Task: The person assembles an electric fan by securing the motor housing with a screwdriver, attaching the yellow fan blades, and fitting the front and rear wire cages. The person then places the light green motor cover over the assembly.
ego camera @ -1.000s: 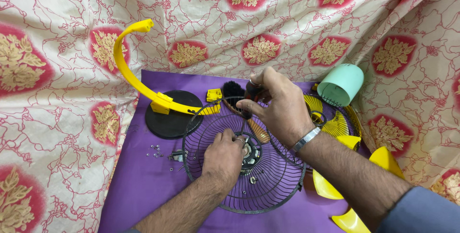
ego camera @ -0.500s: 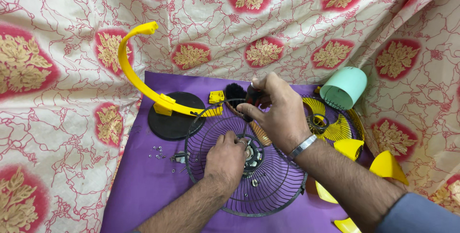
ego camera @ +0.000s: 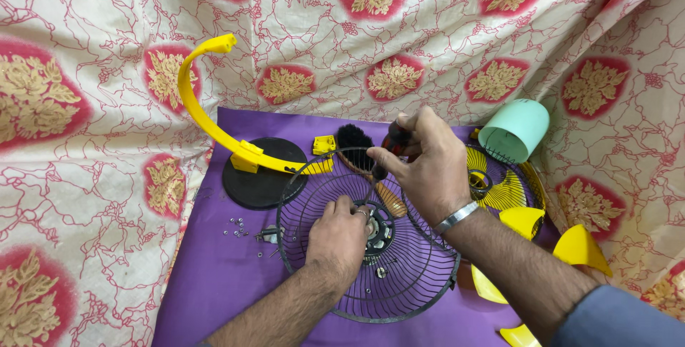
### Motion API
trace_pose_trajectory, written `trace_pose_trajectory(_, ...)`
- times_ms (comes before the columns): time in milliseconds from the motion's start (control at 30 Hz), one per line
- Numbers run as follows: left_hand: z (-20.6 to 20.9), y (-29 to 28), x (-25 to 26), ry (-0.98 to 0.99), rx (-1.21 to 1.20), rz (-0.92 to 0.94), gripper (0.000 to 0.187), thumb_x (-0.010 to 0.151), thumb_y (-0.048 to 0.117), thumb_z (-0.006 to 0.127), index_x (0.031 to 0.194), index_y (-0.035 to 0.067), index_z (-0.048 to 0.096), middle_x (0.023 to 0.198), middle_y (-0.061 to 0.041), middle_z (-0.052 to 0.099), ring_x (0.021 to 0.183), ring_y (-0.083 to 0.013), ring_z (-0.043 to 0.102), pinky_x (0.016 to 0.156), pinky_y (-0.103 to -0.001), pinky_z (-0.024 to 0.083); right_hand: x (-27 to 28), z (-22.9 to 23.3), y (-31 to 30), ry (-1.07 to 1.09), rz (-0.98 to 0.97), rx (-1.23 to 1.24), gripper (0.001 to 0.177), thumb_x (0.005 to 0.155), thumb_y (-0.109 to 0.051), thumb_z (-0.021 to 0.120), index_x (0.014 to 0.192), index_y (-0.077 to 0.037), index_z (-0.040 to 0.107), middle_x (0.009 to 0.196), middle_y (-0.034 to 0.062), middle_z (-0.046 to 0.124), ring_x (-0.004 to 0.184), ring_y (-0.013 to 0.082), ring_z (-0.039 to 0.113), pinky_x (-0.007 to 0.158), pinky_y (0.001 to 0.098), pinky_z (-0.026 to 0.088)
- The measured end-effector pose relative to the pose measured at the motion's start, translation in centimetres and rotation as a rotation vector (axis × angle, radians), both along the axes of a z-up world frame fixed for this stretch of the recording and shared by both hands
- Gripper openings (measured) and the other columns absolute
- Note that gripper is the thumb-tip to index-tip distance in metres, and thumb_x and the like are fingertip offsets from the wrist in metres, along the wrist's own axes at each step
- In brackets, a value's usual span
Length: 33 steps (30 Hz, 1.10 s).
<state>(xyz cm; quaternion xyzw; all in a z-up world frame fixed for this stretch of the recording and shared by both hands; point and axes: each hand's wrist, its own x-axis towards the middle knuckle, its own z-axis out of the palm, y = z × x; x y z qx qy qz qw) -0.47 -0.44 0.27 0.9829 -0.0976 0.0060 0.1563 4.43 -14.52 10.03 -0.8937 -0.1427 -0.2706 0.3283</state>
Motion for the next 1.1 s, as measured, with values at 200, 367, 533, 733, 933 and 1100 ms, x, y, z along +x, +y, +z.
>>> trace_pose_trajectory(200,-0.2,0.0,0.0,-0.005,0.006,-0.004,0.031,0.095,0.027,0.066,0.12,0.008,0.067,0.115,-0.009,0.056,0.113,-0.0233,0.057,0.091,-0.039,0.056,0.8,0.9,-1.4,-0.196,0.373,-0.111,0.051,0.075,-0.006,0.088,0.114,0.003,0.056,0.111,0.0175,0.07,0.1,0.0267,0.073,0.079,0.0319,0.062)
trace_pose_trajectory(367,-0.5,0.1,0.1,-0.042,0.013,-0.006,0.03,0.094,0.026,0.067,0.119,0.009,0.068,0.114,-0.009,0.057,0.113,-0.0231,0.057,0.091,-0.038,0.056,0.8,0.5,-0.6,0.08,0.373,0.057,0.051,0.076,-0.006,0.086,0.118,-0.002,0.057,0.107,0.0087,0.076,0.096,0.0176,0.079,0.081,0.0295,0.063)
trace_pose_trajectory(533,-0.7,0.0,0.0,-0.061,0.016,-0.004,0.032,0.093,0.027,0.068,0.119,0.009,0.068,0.113,-0.009,0.057,0.112,-0.0229,0.058,0.091,-0.038,0.056,0.1,0.5,0.4,0.051,0.216,0.004,0.05,0.071,-0.01,0.09,0.11,-0.003,0.06,0.101,0.0102,0.074,0.085,0.0174,0.078,0.073,0.0297,0.063)
trace_pose_trajectory(733,-0.6,-0.1,0.1,-0.048,0.019,-0.002,0.03,0.094,0.027,0.068,0.118,0.01,0.068,0.114,-0.008,0.056,0.112,-0.0228,0.057,0.092,-0.039,0.055,-0.7,0.3,1.2,-0.082,0.119,-0.047,0.051,0.07,-0.014,0.094,0.106,-0.001,0.06,0.098,0.0134,0.07,0.083,0.0248,0.073,0.071,0.0336,0.061)
trace_pose_trajectory(933,-0.8,-0.1,0.1,-0.027,-0.006,0.009,0.029,0.094,0.029,0.067,0.118,0.012,0.069,0.114,-0.007,0.056,0.114,-0.023,0.057,0.093,-0.039,0.055,0.1,1.1,-0.4,-0.111,0.363,-0.068,0.048,0.073,-0.006,0.088,0.11,0.0,0.057,0.109,0.0138,0.072,0.097,0.0279,0.074,0.081,0.0363,0.06)
trace_pose_trajectory(1100,-0.9,0.0,0.1,-0.033,-0.019,0.007,0.029,0.096,0.029,0.066,0.12,0.013,0.069,0.114,-0.008,0.056,0.113,-0.0237,0.056,0.092,-0.039,0.055,-0.2,0.5,0.0,-0.004,0.353,0.043,0.046,0.073,-0.008,0.087,0.11,-0.002,0.06,0.103,0.0095,0.074,0.09,0.0206,0.078,0.076,0.0322,0.063)
